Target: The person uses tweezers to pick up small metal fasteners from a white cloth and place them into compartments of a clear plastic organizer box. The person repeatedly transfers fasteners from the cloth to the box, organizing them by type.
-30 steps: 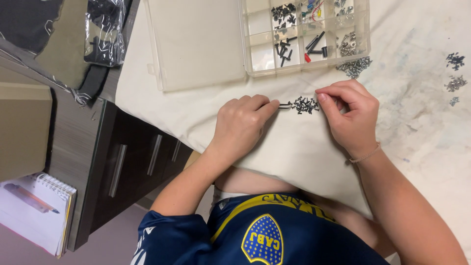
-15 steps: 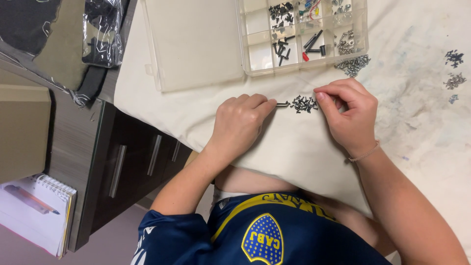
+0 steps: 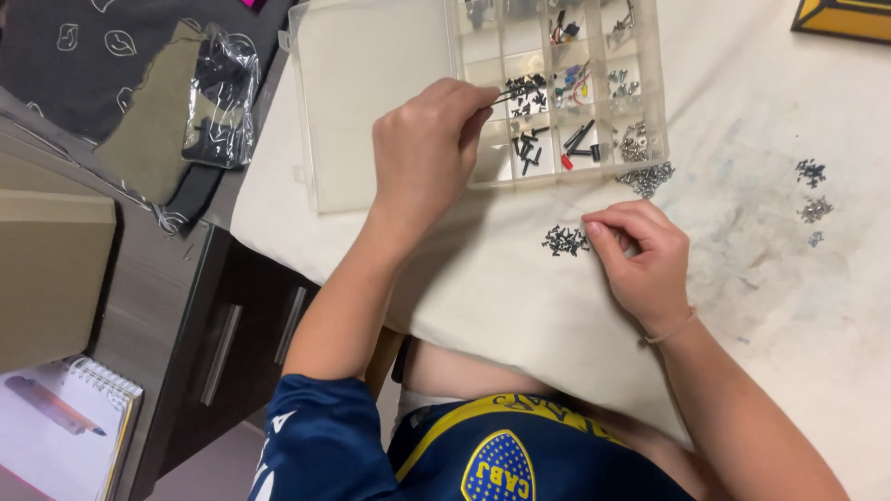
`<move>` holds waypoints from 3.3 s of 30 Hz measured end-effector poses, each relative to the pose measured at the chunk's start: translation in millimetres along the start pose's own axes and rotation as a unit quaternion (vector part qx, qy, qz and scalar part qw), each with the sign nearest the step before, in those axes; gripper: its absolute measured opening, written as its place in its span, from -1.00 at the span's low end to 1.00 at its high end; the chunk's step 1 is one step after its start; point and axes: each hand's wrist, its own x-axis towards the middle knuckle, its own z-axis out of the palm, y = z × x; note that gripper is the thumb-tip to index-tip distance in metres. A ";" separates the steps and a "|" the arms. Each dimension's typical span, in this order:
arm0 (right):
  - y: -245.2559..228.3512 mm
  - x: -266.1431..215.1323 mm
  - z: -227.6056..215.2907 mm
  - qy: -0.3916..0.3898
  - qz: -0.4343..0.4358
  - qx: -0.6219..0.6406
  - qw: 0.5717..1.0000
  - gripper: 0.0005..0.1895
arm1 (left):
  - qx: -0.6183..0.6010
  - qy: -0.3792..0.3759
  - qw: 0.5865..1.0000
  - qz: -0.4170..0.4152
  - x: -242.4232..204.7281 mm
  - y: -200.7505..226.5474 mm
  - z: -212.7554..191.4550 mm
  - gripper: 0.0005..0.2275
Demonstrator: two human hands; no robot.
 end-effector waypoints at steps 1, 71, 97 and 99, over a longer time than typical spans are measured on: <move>-0.3 0.6 0.2 0.001 -0.003 -0.001 1.000 -0.95 | 0.000 0.003 1.000 0.001 5.5 -4.4 10.2 -0.88; 6.9 5.0 6.0 0.052 0.059 0.068 0.995 -0.93 | 0.023 -0.057 0.993 -0.097 10.0 11.1 23.0 -0.86; 31.5 2.1 2.2 0.129 0.094 0.293 0.942 -0.65 | -0.096 -0.253 0.945 -0.182 -91.2 73.3 -1.1 -0.81; 29.3 2.6 2.3 0.130 0.096 0.294 0.942 -0.64 | -0.099 -0.257 0.941 -0.197 -86.3 75.6 -1.6 -0.80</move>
